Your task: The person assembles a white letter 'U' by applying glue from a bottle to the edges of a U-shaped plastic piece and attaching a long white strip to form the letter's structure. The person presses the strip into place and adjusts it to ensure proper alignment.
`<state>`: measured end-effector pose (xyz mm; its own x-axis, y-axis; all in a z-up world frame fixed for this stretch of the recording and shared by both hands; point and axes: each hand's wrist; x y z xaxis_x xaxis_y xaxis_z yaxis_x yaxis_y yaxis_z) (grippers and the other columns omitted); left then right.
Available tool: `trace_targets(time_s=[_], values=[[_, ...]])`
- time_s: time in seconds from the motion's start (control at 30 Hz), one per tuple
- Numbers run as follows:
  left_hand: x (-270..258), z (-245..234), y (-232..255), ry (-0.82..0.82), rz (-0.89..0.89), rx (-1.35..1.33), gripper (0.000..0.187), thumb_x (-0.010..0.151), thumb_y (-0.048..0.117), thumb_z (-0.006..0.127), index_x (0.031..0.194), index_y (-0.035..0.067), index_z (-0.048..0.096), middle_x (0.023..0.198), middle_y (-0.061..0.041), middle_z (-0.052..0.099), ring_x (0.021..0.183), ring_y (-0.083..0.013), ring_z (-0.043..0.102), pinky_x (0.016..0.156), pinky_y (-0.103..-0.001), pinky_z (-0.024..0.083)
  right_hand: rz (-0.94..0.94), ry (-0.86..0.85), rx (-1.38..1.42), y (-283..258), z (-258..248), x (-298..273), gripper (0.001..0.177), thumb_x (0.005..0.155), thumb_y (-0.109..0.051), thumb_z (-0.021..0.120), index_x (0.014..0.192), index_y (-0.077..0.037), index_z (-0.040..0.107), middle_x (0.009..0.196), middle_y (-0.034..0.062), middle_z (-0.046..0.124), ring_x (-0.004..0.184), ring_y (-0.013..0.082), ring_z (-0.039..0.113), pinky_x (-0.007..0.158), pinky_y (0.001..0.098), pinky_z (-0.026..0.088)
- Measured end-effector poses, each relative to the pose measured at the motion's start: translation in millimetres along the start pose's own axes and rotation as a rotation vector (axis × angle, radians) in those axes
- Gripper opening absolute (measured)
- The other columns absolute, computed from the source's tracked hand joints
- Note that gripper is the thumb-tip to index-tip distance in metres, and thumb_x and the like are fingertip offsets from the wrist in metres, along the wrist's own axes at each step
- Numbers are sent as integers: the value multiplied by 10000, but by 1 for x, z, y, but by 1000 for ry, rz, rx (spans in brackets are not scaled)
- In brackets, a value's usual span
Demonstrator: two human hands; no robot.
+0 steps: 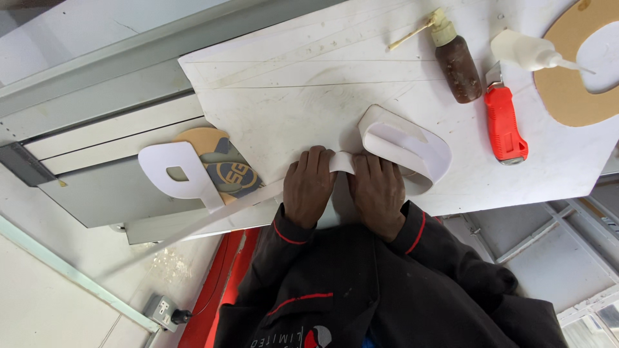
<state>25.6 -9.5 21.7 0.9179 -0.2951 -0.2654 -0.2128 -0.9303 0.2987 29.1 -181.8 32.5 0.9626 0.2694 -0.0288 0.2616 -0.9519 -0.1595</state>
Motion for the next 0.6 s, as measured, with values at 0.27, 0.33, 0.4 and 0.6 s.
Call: trace_targets(time_s=[0.27,0.33,0.4,0.6], values=[[2,-6,2,12,-26,-53,243,1094,274,747,1276,113,735,1175,-61,670,1049,-236,766,843,-408,689,32,29,68,-5,-12,14,97,1077,-172,766,997,-119,787,824,47,603,740,256,693,682,386,589],[0,-5,3,0,-26,-51,245,1091,273,746,1278,115,736,1182,-59,674,1049,-234,770,844,-406,692,33,23,91,-7,-16,18,84,1075,-176,761,1015,-127,794,828,45,614,744,257,700,676,390,584],[-2,2,3,30,-36,-56,225,1113,267,725,1270,107,744,1172,-65,680,1037,-240,775,840,-411,694,35,38,81,-8,-17,18,95,1097,-165,755,1021,-127,797,827,45,623,753,255,704,690,385,593],[-2,1,4,45,-45,-55,235,1087,247,763,1272,104,740,1168,-73,681,1026,-244,767,812,-411,692,55,36,60,-8,-2,4,69,1092,-184,774,1043,-139,793,841,50,625,793,283,710,704,416,593]])
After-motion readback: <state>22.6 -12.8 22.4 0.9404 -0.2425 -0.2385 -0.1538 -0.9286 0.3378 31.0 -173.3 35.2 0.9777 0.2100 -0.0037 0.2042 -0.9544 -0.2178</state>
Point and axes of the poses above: each hand's wrist, its own x-axis towards the middle knuckle, its own z-axis out of the palm, y = z × x
